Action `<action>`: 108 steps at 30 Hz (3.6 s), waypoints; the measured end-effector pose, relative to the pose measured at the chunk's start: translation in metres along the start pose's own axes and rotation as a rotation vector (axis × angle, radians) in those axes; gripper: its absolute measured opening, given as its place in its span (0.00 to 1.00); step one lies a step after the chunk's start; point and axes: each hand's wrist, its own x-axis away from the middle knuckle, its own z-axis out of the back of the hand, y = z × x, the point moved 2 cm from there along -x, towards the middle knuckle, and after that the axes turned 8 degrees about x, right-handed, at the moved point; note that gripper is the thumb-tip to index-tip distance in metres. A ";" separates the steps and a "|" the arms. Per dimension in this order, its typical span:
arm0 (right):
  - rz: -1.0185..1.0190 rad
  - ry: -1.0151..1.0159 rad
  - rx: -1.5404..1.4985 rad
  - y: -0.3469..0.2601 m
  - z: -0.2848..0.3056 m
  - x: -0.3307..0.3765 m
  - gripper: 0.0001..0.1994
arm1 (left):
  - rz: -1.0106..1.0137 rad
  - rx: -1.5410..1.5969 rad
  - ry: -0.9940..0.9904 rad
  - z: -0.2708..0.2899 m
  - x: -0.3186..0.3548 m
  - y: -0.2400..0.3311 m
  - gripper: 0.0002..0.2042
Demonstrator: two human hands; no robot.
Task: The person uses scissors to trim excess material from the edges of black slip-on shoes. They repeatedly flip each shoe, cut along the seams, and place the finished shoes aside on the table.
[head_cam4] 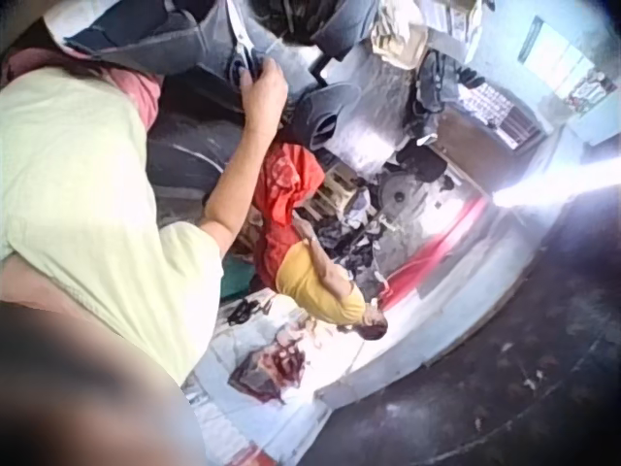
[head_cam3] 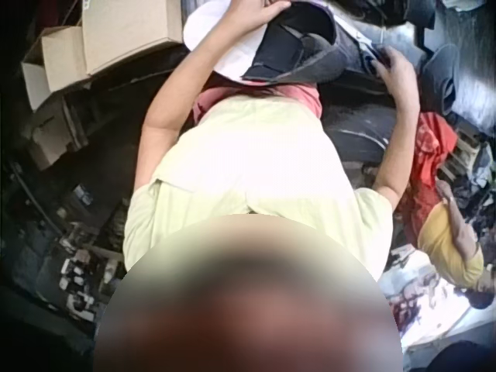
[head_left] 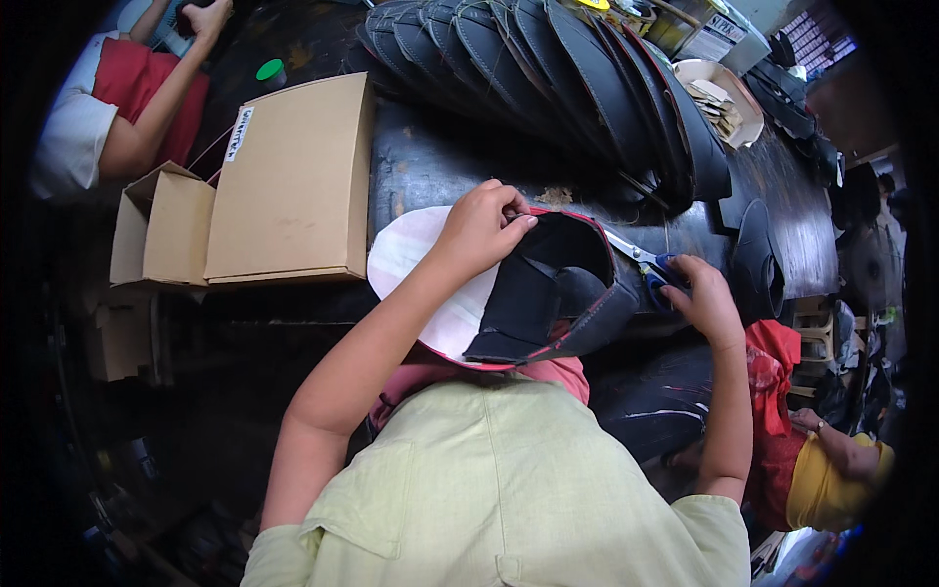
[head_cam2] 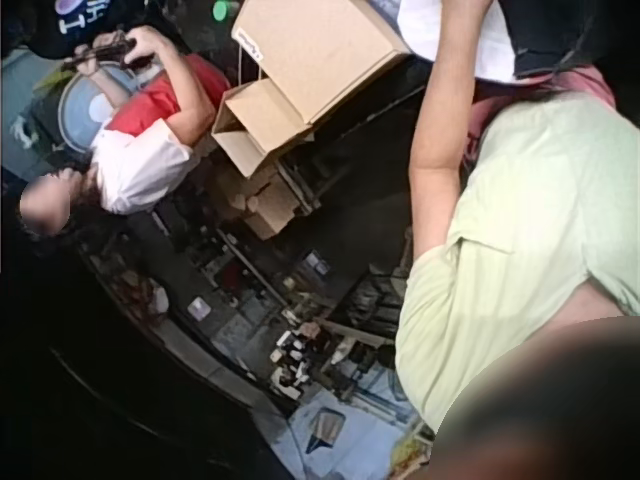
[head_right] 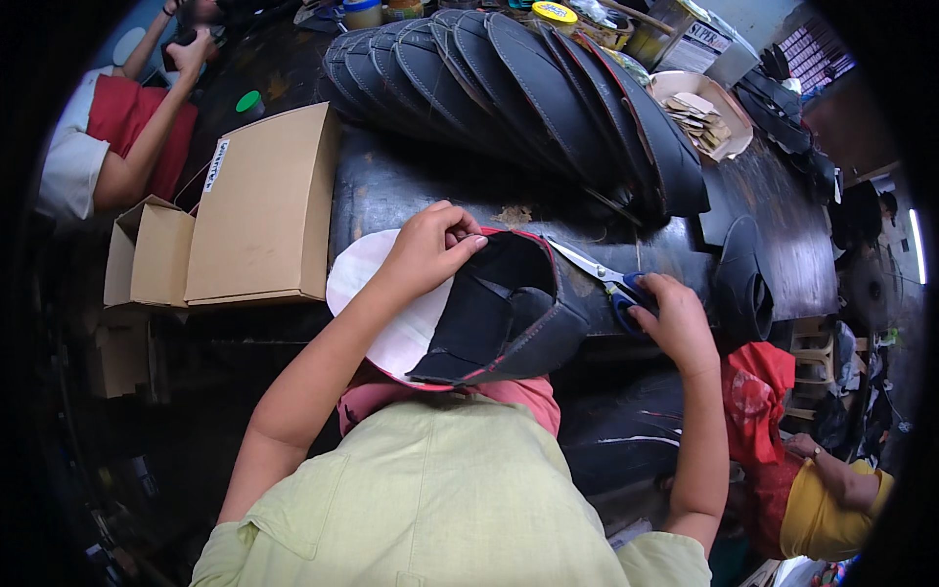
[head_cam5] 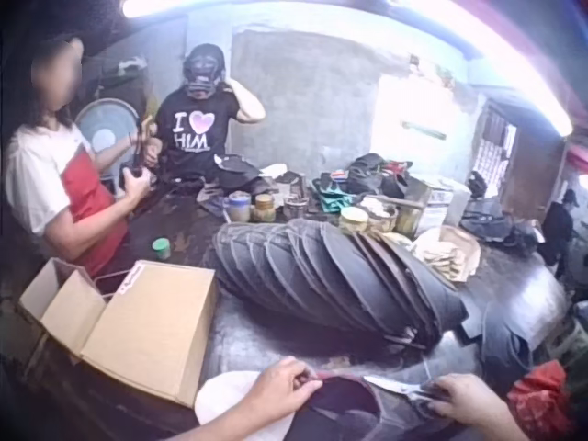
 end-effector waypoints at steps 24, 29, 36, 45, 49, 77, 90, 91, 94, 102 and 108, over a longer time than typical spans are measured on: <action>0.244 -0.044 -0.218 -0.118 -0.015 -0.075 0.11 | -0.069 -0.046 -0.044 -0.019 -0.009 0.020 0.09; 0.249 0.004 -0.220 -0.123 -0.008 -0.070 0.11 | -0.123 0.040 0.043 -0.026 -0.008 0.016 0.08; 0.165 0.127 -0.377 -0.101 0.003 -0.075 0.10 | -0.194 0.074 0.038 -0.009 -0.022 0.043 0.12; -0.564 0.699 -0.176 0.222 0.241 -0.077 0.40 | -0.289 -0.206 -0.284 0.041 0.076 0.072 0.21; -0.760 0.816 -0.245 0.296 0.271 -0.078 0.37 | -0.269 -0.190 -0.225 0.032 0.087 0.053 0.09; -0.160 -0.674 -0.712 -0.004 -0.033 0.085 0.14 | -0.380 -0.413 -0.413 0.002 0.026 0.026 0.08; -0.007 -0.959 -1.178 -0.052 -0.105 0.060 0.19 | -0.230 -0.414 -0.300 -0.005 0.034 0.032 0.11; 0.006 -1.043 -1.407 -0.052 -0.109 0.063 0.23 | -0.259 -0.352 -0.232 -0.003 0.039 0.034 0.11; -0.061 -1.072 -1.776 -0.049 -0.124 0.073 0.33 | -0.253 -0.218 -0.145 0.003 0.054 0.034 0.12; -0.101 -1.097 -1.885 -0.049 -0.133 0.069 0.30 | -0.361 -0.130 -0.200 0.010 0.069 0.018 0.09; -0.162 -1.093 -1.962 -0.065 -0.143 0.062 0.26 | -0.422 -0.171 -0.236 0.014 0.069 0.015 0.11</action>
